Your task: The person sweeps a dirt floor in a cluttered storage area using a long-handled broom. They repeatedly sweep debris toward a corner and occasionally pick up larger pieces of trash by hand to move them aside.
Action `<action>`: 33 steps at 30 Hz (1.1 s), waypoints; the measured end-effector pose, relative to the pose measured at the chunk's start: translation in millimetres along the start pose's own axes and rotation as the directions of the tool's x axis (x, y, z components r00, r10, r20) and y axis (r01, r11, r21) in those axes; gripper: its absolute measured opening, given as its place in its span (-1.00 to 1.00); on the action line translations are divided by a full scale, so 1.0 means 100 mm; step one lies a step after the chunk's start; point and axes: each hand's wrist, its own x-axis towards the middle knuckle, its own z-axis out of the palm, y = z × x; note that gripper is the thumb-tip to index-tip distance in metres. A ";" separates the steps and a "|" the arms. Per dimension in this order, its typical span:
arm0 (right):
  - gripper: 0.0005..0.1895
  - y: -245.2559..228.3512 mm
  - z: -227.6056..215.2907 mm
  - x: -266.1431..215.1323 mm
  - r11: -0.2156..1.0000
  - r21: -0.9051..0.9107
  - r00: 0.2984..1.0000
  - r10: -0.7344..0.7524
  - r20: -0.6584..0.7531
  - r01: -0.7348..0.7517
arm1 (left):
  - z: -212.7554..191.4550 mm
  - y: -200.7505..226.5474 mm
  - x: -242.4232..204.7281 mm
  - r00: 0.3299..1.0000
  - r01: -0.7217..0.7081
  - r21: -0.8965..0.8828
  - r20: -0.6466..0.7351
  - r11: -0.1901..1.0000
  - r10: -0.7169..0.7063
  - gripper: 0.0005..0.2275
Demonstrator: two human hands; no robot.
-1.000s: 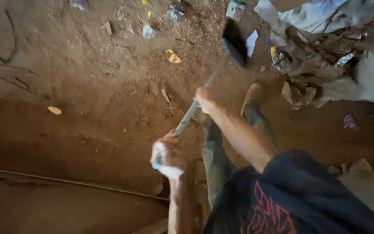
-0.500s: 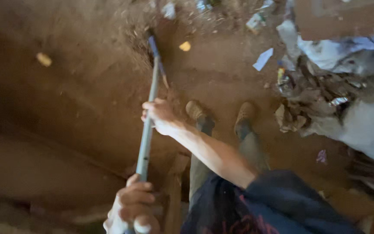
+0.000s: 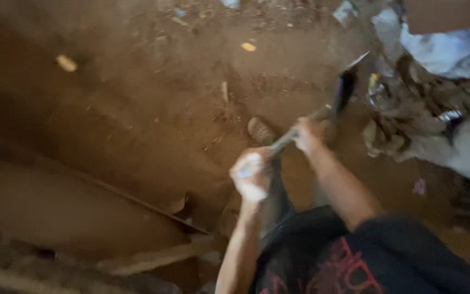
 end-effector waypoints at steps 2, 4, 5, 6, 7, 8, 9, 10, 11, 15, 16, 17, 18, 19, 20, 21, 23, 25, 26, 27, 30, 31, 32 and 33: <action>-0.92 0.14 0.40 -0.19 1.000 -0.024 1.000 0.012 0.021 -0.012 | -0.42 0.20 0.09 0.943 -0.329 0.003 0.043 0.944 0.329 -0.74; -0.90 0.29 0.92 -0.65 0.997 -0.058 0.995 0.061 0.073 -0.056 | -0.87 0.50 0.08 0.954 -0.288 -0.239 0.013 0.927 0.300 -0.79; -0.89 0.37 1.19 -0.97 0.994 -0.067 0.991 0.091 0.103 -0.084 | -1.06 0.67 0.09 0.860 -0.510 0.103 0.055 0.854 0.507 -0.73; -0.88 0.43 1.45 -1.30 0.991 -0.073 0.983 0.121 0.139 -0.112 | -1.23 0.91 0.05 0.861 -0.501 0.262 0.056 0.825 0.505 -0.76; -0.87 0.41 1.69 -1.56 0.989 -0.089 0.972 0.137 0.190 -0.122 | -1.27 1.12 0.01 0.858 -0.484 0.416 0.050 0.770 0.512 -0.78; -0.86 0.39 1.88 -1.80 0.985 -0.107 0.959 0.154 0.239 -0.132 | -1.23 1.30 -0.03 0.869 -0.446 0.429 -0.003 0.786 0.495 -0.74; -0.85 0.37 2.01 -2.00 0.988 -0.106 0.938 0.144 0.315 -0.116 | -1.15 1.51 -0.12 0.875 -0.407 0.445 -0.062 0.798 0.481 -0.70; -0.85 0.37 2.04 -2.16 0.990 -0.104 0.911 0.133 0.389 -0.100 | -1.01 1.65 -0.19 0.877 -0.367 0.457 -0.122 0.810 0.466 -0.65; -0.85 0.35 2.03 -2.28 0.985 -0.120 0.876 0.164 0.453 -0.122 | -0.82 1.76 -0.26 0.879 -0.413 0.348 -0.092 0.842 0.469 -0.72; -0.90 0.32 1.55 -2.54 0.978 -0.124 0.724 0.209 0.657 -0.170 | -0.14 2.15 -0.82 0.851 -0.518 0.286 0.077 0.806 0.520 -0.84; -0.93 0.32 1.36 -2.55 0.980 -0.103 0.688 0.194 0.699 -0.172 | -0.03 2.18 -1.00 0.837 -0.539 0.363 0.134 0.760 0.530 -0.85; -0.93 0.39 1.11 -2.58 0.979 -0.125 0.731 0.202 0.652 -0.160 | 0.05 2.16 -1.23 0.808 -0.582 0.304 0.108 0.754 0.580 -0.84; -0.92 0.42 0.83 -2.53 0.978 -0.148 0.771 0.206 0.603 -0.146 | 0.10 2.08 -1.42 0.774 -0.626 0.247 0.081 0.740 0.628 -0.83; -0.88 0.49 0.57 -2.47 0.993 -0.045 0.777 0.117 0.618 -0.114 | 0.13 2.00 -1.64 0.744 -0.661 0.203 0.051 0.722 0.667 -0.82; -0.89 0.52 0.17 -2.34 0.993 -0.003 0.802 0.095 0.590 -0.115 | 0.14 1.89 -1.84 0.750 -0.659 0.184 0.089 0.729 0.655 -0.82; -0.89 0.47 -0.18 -2.17 0.990 0.067 0.841 0.066 0.537 -0.121 | 0.19 1.74 -1.96 0.741 -0.671 0.153 0.131 0.726 0.658 -0.81; -0.96 0.44 -0.99 -1.77 0.991 -0.054 0.896 0.135 0.422 -0.124 | 0.32 1.43 -2.32 0.814 -0.573 0.271 0.082 0.774 0.574 -0.80; -0.89 0.43 -1.67 -1.32 0.993 0.099 0.868 0.013 0.497 -0.072 | 0.45 1.05 -2.48 0.890 -0.455 0.177 0.087 0.873 0.447 -0.80; -0.89 0.41 -1.96 -1.09 0.996 0.056 0.902 0.033 0.431 -0.063 | 0.55 0.83 -2.48 0.899 -0.437 0.145 0.107 0.888 0.425 -0.78; -0.90 0.43 -2.19 -0.91 0.998 0.014 0.934 0.051 0.353 -0.060 | 0.66 0.63 -2.50 0.944 -0.328 0.128 0.089 0.936 0.318 -0.77; -0.92 0.49 -2.42 -0.48 0.994 -0.067 0.989 0.094 0.114 -0.087 | 0.79 0.09 -2.40 0.994 -0.081 0.168 0.089 0.982 0.067 -0.72; -0.94 0.60 -2.43 -0.40 0.993 -0.076 0.991 0.093 0.099 -0.086 | 0.77 -0.07 -2.40 0.999 0.015 0.186 0.049 0.982 -0.024 -0.73; -0.96 0.70 -2.34 -0.34 0.993 -0.085 0.992 0.092 0.084 -0.085 | 0.71 -0.20 -2.40 0.993 0.111 0.202 0.008 0.973 -0.115 -0.73; -0.97 0.81 -2.20 -0.28 0.992 -0.089 0.994 0.092 0.060 -0.086 | 0.63 -0.31 -2.36 0.977 0.212 0.216 -0.026 0.953 -0.211 -0.73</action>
